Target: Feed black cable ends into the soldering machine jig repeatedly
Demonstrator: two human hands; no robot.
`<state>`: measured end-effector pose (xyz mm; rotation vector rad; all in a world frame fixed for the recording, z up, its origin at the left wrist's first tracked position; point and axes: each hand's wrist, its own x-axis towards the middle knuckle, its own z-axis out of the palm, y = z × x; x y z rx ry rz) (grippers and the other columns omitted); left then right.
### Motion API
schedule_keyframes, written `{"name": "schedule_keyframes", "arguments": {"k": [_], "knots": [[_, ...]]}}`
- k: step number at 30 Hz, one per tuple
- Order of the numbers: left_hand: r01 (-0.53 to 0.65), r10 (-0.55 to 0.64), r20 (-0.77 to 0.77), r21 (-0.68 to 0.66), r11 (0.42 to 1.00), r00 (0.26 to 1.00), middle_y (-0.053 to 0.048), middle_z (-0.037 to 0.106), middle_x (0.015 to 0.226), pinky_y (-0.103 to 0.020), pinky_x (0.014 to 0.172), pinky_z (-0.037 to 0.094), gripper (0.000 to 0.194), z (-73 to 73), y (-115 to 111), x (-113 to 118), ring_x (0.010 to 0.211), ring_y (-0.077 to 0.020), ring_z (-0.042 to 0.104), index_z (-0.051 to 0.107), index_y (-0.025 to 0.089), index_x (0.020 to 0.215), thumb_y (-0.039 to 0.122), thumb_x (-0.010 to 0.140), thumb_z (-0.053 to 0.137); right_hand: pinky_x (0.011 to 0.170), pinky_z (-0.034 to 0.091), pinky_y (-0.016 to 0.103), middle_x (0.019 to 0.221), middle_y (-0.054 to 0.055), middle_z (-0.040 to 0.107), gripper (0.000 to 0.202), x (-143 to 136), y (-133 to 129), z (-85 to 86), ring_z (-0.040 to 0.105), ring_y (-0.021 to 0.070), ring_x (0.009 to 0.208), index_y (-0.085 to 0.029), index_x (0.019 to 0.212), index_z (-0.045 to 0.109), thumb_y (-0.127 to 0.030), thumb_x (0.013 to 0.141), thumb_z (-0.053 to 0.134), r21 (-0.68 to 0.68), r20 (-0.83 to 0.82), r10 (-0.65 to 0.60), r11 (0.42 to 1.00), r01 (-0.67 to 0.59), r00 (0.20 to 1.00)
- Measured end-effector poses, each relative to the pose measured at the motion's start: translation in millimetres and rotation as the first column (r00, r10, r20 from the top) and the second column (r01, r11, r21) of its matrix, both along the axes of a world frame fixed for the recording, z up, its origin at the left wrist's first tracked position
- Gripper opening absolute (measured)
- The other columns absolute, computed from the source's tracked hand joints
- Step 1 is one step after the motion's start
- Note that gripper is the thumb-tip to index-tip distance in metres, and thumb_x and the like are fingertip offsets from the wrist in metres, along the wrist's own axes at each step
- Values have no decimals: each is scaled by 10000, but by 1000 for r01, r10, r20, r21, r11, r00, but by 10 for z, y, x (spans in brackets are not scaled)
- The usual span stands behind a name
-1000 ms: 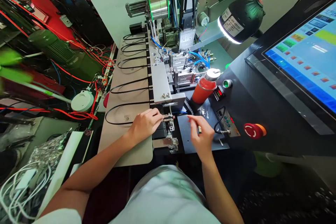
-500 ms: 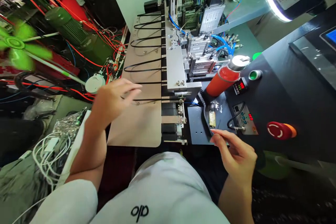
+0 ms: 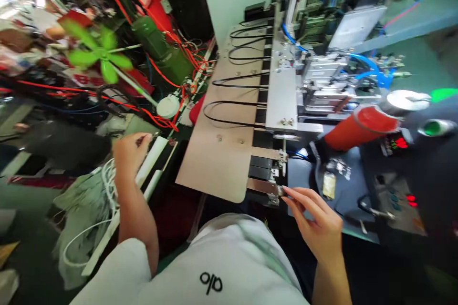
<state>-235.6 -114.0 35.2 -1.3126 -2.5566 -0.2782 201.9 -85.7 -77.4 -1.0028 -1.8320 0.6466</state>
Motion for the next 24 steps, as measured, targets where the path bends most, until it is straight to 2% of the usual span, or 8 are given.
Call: {"name": "schedule_keyframes", "arguments": {"k": [5, 11, 15, 18, 24], "knots": [[-66, 88, 84, -232, 971, 993, -63, 739, 986, -271, 788, 482, 328, -199, 26, -235, 929, -221, 672, 733, 196, 1032, 341, 896, 473, 729, 556, 286, 949, -3, 709, 387, 52, 49, -135, 674, 152, 719, -355, 1187, 668, -148, 860, 663, 139, 18, 13, 990, -16, 1000], [-39, 93, 126, -378, 925, 988, -63, 732, 1004, -263, 824, 469, 262, -500, 214, -333, 952, -217, 651, 738, 213, 984, 274, 864, 514, 719, 553, 279, 923, -24, 713, 410, 39, 63, -115, 676, 145, 697, -374, 1174, 672, -118, 854, 659, 167, 4, 8, 986, -9, 1000], [-93, 139, 70, -444, 891, 988, -143, 690, 1071, -342, 875, 464, 267, -680, 333, -380, 1041, -286, 618, 722, 163, 982, 210, 860, 489, 727, 554, 270, 921, -14, 711, 322, 17, 60, -85, 682, 144, 700, -336, 1128, 695, -154, 866, 654, 167, 17, 6, 986, -9, 1000], [-139, 176, 30, -487, 862, 984, -198, 646, 1107, -379, 887, 463, 240, -801, 373, -413, 1086, -334, 587, 704, 120, 976, 206, 833, 532, 672, 553, 257, 913, 1, 701, 234, 28, 56, -82, 676, 143, 685, -310, 1092, 705, -225, 882, 646, 146, 50, -5, 989, -2, 999], [-172, 197, 0, -489, 855, 980, -197, 607, 1131, -361, 890, 459, 291, -926, 344, -437, 1107, -313, 569, 666, 111, 1035, 156, 877, 427, 652, 541, 253, 949, 23, 677, 231, 93, 23, -113, 668, 147, 717, -296, 1118, 689, -261, 900, 621, 102, 81, -13, 995, 4, 997]]}}
